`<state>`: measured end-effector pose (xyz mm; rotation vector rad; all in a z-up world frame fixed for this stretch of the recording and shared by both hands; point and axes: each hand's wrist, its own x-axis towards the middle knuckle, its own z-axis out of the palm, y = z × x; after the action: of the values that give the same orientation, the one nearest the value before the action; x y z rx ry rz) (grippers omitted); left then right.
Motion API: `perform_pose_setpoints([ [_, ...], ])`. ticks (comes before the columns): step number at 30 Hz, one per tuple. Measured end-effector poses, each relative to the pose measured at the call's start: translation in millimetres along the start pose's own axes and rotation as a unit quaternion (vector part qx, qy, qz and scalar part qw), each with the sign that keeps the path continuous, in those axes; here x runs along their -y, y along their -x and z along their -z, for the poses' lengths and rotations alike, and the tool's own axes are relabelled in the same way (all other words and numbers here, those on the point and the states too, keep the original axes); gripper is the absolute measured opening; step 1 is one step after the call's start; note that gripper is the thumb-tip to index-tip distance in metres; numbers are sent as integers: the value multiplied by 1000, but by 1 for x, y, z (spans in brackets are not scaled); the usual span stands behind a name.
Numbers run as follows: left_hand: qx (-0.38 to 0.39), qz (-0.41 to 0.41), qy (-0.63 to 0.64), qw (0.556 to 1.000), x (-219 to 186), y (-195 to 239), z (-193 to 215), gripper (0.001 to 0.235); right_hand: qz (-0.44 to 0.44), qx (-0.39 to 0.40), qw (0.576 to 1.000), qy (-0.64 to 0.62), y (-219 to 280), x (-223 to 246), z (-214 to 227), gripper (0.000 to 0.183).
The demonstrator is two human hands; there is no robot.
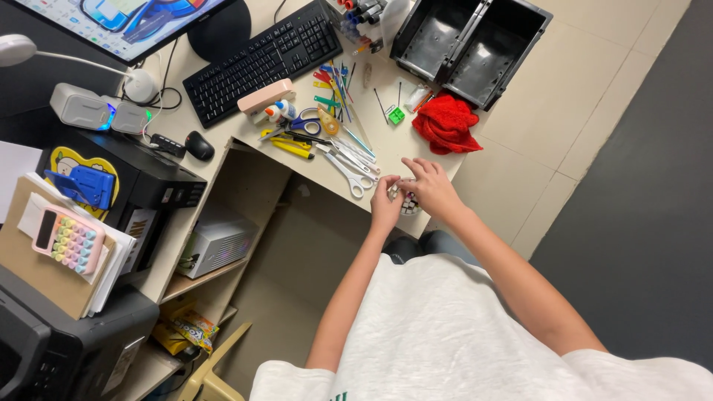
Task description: The person wipes a blue plastic object and a pink calculator with a red cloth. Then the person picks up a clear plastic cup and places several colored markers into it, organizing them on the desk.
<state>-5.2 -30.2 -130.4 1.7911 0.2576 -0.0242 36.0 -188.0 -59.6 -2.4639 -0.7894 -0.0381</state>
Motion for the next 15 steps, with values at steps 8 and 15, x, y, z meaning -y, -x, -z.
perform_pose_setpoints([
  [8, 1, 14, -36, 999, -16, 2, 6, 23, 11, 27, 990, 141, 6, 13, -6, 33],
  [15, -21, 0, -65, 998, -15, -3, 7, 15, -26, -13, 992, 119, 26, 12, -13, 33],
])
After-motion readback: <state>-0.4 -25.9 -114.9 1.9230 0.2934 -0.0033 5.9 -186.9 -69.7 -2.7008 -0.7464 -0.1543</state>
